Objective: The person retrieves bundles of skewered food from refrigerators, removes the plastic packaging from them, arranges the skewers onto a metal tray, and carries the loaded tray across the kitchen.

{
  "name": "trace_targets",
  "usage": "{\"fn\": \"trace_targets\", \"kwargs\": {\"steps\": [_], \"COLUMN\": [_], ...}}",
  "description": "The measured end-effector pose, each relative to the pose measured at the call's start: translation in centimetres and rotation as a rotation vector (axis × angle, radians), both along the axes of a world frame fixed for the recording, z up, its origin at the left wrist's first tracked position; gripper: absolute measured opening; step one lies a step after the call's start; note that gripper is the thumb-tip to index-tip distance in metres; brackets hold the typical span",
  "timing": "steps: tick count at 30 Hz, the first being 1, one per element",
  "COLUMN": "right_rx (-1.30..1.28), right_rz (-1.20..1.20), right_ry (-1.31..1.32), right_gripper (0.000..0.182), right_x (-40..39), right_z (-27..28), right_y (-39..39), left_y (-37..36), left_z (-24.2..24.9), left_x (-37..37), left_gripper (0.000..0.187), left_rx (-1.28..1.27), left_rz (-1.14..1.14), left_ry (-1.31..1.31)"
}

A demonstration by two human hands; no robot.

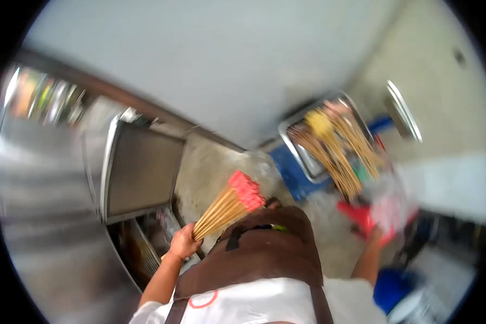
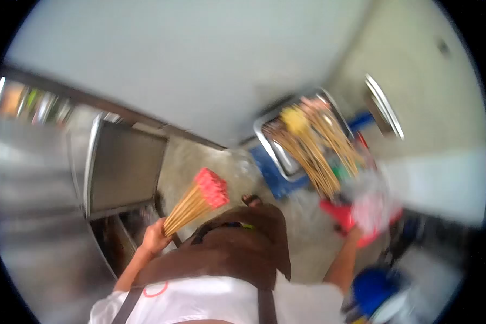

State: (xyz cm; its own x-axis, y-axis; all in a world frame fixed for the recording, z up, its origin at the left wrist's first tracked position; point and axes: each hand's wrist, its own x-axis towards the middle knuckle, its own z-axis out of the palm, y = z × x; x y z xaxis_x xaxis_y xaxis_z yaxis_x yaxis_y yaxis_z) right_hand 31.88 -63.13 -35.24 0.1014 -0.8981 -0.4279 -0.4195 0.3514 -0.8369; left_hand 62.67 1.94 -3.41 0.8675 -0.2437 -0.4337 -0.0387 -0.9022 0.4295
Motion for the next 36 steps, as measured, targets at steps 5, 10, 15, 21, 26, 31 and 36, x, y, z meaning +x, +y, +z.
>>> {"fn": "trace_targets", "kwargs": {"steps": [5, 10, 15, 21, 26, 31, 36], "right_rx": [0.542, -0.405, -0.612, -0.844, -1.217, -1.733, -1.911], "right_rz": [1.356, 2.336, 2.204, 2.224, 2.247, 2.261, 2.182], "right_ry": [0.373, 0.297, -0.129, -0.591, -0.570, -0.412, -0.536], "right_gripper": [0.029, 0.031, 0.029, 0.043, 0.055, 0.059, 0.058], "right_x": [20.2, 40.8, 53.2, 61.5, 64.5, 72.1, 75.7], "right_z": [-0.4, 11.7, 16.2, 18.8, 22.2, 19.5, 16.9], "right_y": [21.7, 40.5, 56.6, 75.9, 86.9, 95.5, 100.8], "left_y": [5.1, 7.1, 4.4, 0.4, -3.3, -6.1, -9.6], "left_z": [-1.3, -3.3, -6.6, -8.8, -8.1, -7.5, -9.8], "left_x": [-6.9, -18.3, -29.7, -35.6, -33.4, -28.2, -24.8], "left_gripper": [0.036, 0.034, 0.035, 0.037, 0.038, 0.042, 0.041], "left_rx": [0.019, -0.086, -0.070, -0.088, -0.098, -0.115, -0.042], "left_rz": [0.369, 0.848, 1.349, 1.921, 2.312, 2.587, 2.817], "left_ry": [0.067, -0.037, -0.154, -0.169, -0.108, -0.107, -0.206]}}
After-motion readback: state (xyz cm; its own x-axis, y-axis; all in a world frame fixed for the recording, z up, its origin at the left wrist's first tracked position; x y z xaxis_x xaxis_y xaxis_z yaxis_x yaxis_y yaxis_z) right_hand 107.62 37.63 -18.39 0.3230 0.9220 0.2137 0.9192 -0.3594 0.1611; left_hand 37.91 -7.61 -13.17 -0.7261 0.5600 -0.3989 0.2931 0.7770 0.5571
